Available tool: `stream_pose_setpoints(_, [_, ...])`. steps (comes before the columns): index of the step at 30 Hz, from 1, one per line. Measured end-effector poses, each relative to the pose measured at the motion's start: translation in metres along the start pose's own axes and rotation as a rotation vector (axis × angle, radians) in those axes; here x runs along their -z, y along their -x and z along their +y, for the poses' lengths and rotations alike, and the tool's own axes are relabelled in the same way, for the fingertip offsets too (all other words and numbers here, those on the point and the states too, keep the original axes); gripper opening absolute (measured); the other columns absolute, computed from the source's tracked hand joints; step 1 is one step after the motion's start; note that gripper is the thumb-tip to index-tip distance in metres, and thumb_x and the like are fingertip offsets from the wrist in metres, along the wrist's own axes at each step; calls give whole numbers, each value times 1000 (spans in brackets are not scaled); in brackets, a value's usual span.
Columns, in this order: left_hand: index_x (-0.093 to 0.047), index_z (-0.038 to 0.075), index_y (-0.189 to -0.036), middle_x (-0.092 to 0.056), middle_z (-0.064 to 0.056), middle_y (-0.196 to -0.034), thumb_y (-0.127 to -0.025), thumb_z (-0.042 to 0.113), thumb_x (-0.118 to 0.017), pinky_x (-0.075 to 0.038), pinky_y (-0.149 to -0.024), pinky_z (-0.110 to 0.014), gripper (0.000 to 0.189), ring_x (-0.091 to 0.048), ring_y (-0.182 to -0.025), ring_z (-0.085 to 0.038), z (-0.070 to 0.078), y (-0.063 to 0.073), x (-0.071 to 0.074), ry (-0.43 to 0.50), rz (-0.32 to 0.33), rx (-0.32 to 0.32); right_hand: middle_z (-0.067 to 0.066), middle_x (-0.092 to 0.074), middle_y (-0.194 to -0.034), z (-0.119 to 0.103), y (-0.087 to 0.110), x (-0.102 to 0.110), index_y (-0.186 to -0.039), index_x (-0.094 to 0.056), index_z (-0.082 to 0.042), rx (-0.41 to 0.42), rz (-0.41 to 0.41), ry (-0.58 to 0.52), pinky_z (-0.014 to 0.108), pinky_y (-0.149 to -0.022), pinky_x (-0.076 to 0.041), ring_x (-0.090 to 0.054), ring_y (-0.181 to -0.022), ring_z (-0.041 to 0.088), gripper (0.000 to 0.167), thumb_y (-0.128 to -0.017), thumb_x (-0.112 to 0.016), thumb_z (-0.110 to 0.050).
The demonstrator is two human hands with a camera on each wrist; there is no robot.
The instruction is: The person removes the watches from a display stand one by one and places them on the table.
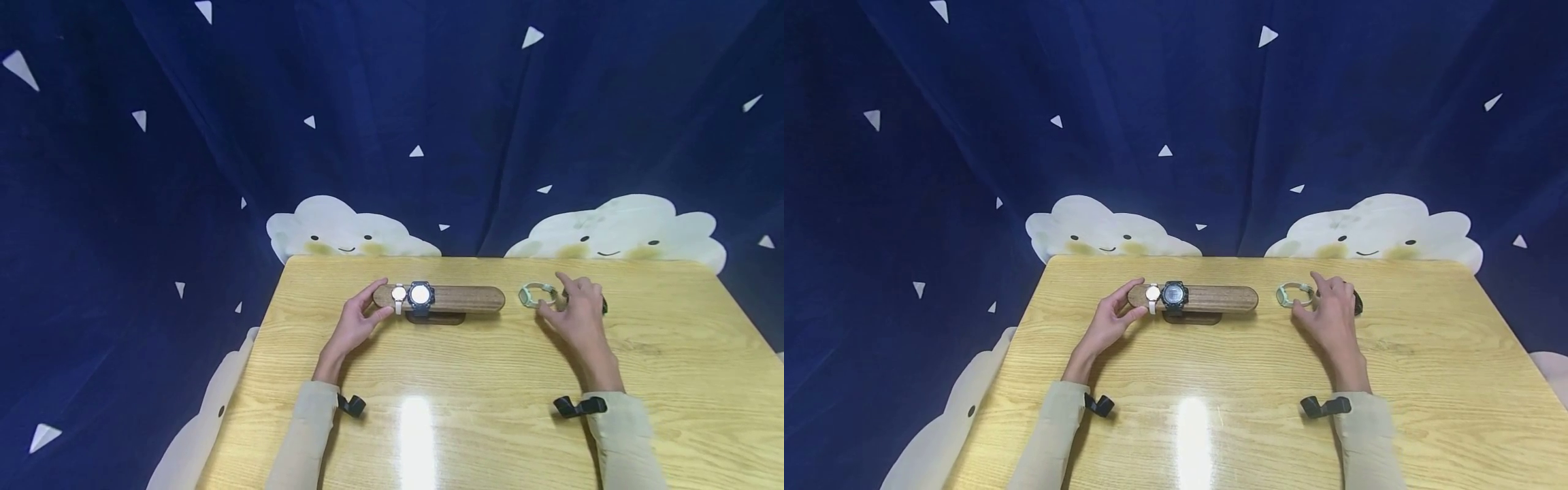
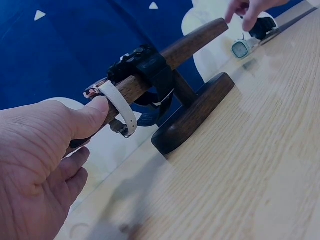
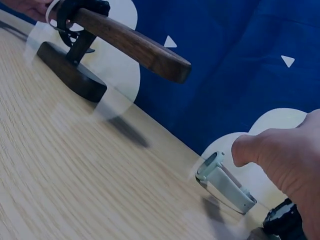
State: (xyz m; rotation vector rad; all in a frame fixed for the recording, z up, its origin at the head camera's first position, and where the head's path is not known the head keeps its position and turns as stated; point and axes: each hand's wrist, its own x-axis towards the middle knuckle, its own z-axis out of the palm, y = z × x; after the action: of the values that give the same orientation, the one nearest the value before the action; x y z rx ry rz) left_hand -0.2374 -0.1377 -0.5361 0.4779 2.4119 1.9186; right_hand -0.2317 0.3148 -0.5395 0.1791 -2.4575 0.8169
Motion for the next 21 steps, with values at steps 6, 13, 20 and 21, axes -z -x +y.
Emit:
stream_pose_setpoints(6, [-49,8,-155,-50,-10,-159,-95,7,-74,-34,-124,-37,65,-45,-148,-28,0,-1,0,-8,-2,11,22,-55,-87,-9,-2,-4,-129,-62,13,73,33,-113,49,-85,-34,-43,-89,33,60,-74,-83,3])
stream_pose_setpoints(13, [-51,9,-154,-49,-11,-159,-95,7,-74,-34,-124,-38,64,-44,-148,-29,1,-1,0,-21,4,1,19,-67,-91,-23,-6,-8,-126,-66,11,108,6,-162,26,-80,-42,-60,-86,28,54,-75,-83,6])
stream_pose_setpoints(20, [-53,13,-153,-49,-12,-159,-95,7,-74,-34,-124,-39,62,-44,-148,-30,-1,-1,0,-25,12,-3,18,-77,-99,-36,-7,-12,-123,-70,8,157,-23,-205,5,-86,-44,-72,-88,38,47,-77,-80,9])
stream_pose_setpoints(21, [-53,13,-153,-49,-12,-159,-95,7,-74,-34,-124,-40,62,-44,-148,-31,-1,-1,0,-25,12,-6,19,-77,-100,-37,-7,-12,-122,-71,8,164,-27,-210,3,-88,-43,-73,-88,39,46,-77,-80,9])
